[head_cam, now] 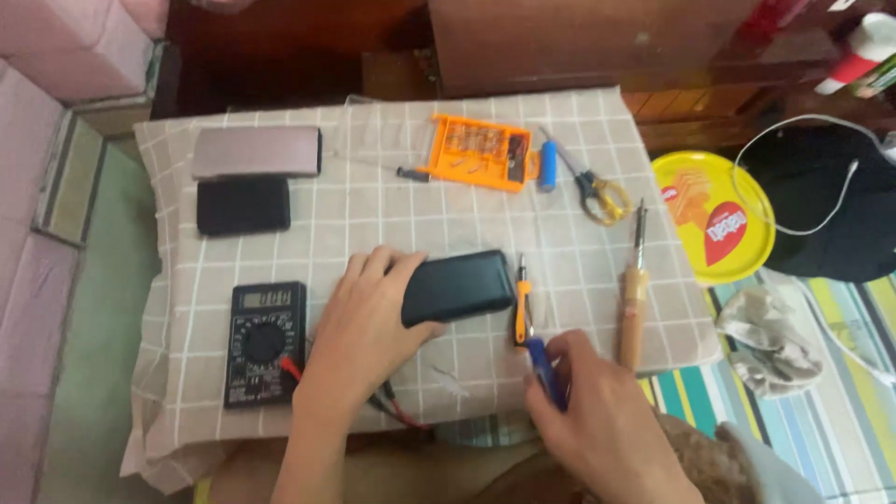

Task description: Diagnosing a mobile phone with a multimeter and soldering internal display connections.

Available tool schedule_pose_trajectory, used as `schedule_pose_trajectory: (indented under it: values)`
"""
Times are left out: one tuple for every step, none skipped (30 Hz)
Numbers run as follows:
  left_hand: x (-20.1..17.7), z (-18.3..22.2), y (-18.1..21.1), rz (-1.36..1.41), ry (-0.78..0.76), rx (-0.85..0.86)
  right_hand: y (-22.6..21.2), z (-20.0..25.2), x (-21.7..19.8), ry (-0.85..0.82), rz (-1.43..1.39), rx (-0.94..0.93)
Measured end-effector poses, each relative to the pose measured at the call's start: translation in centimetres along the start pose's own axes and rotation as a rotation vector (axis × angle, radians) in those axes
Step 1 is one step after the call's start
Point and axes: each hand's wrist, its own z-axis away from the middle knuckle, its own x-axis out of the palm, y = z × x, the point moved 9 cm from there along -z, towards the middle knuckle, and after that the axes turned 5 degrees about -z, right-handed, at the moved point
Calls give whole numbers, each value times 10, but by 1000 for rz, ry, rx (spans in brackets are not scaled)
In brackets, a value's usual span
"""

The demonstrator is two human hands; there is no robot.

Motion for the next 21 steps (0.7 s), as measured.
schedule_pose_trajectory:
  values:
    - [-2, 2, 1, 0, -10, -7, 1, 6, 4, -11, -1, 4]
    - [-3, 3, 1, 9, -28, -27, 2, 14, 16, -113, 47, 2]
    - [-3, 4, 1, 18, -46, -47, 3, 22, 27, -216, 94, -1]
    - [2, 4, -1, 19, -53, -48, 4, 25, 30, -220, 94, 5]
    - [1, 4, 0, 5, 2, -12, 3, 29, 33, -220, 104, -23]
    - [-1, 5, 0, -9, 60, 22, 0, 33, 35, -220, 115, -53]
    - [2, 7, 0, -7, 55, 20, 1, 36, 38, -225, 116, -50]
    - [1, 6, 0, 1, 60, 18, 0, 37, 41, -245, 126, -52]
    - [-1, 6, 0, 10, 65, 16, -1, 39, 43, -266, 136, -54]
    - [0, 6, 0, 8, 70, 18, -1, 38, 44, -261, 136, -57]
    - [0, 6, -1, 6, 70, 13, 0, 37, 45, -259, 155, -58]
    - [0, 6, -1, 4, 68, 7, 0, 36, 46, -260, 174, -58]
    - [-2, 7, 0, 1, 71, 8, -3, 36, 43, -258, 172, -61]
    - [-2, 7, 0, 9, 54, -7, -2, 37, 44, -284, 168, -36]
    - [-1, 7, -1, 18, 37, -22, -2, 37, 44, -310, 164, -12]
    - [-1, 7, -1, 18, 36, -22, -1, 38, 45, -311, 164, -11]
    - [-1, 7, -1, 18, 37, -18, -2, 38, 45, -297, 173, -29]
    - [-2, 5, 0, 17, 41, -11, -2, 37, 44, -280, 182, -47]
    - [-2, 6, 0, 16, 42, -9, -3, 37, 44, -277, 181, -46]
    - [-2, 6, 0, 32, 32, -17, -4, 36, 44, -278, 171, -56]
    - [-2, 5, 0, 48, 22, -24, -5, 36, 43, -279, 161, -66]
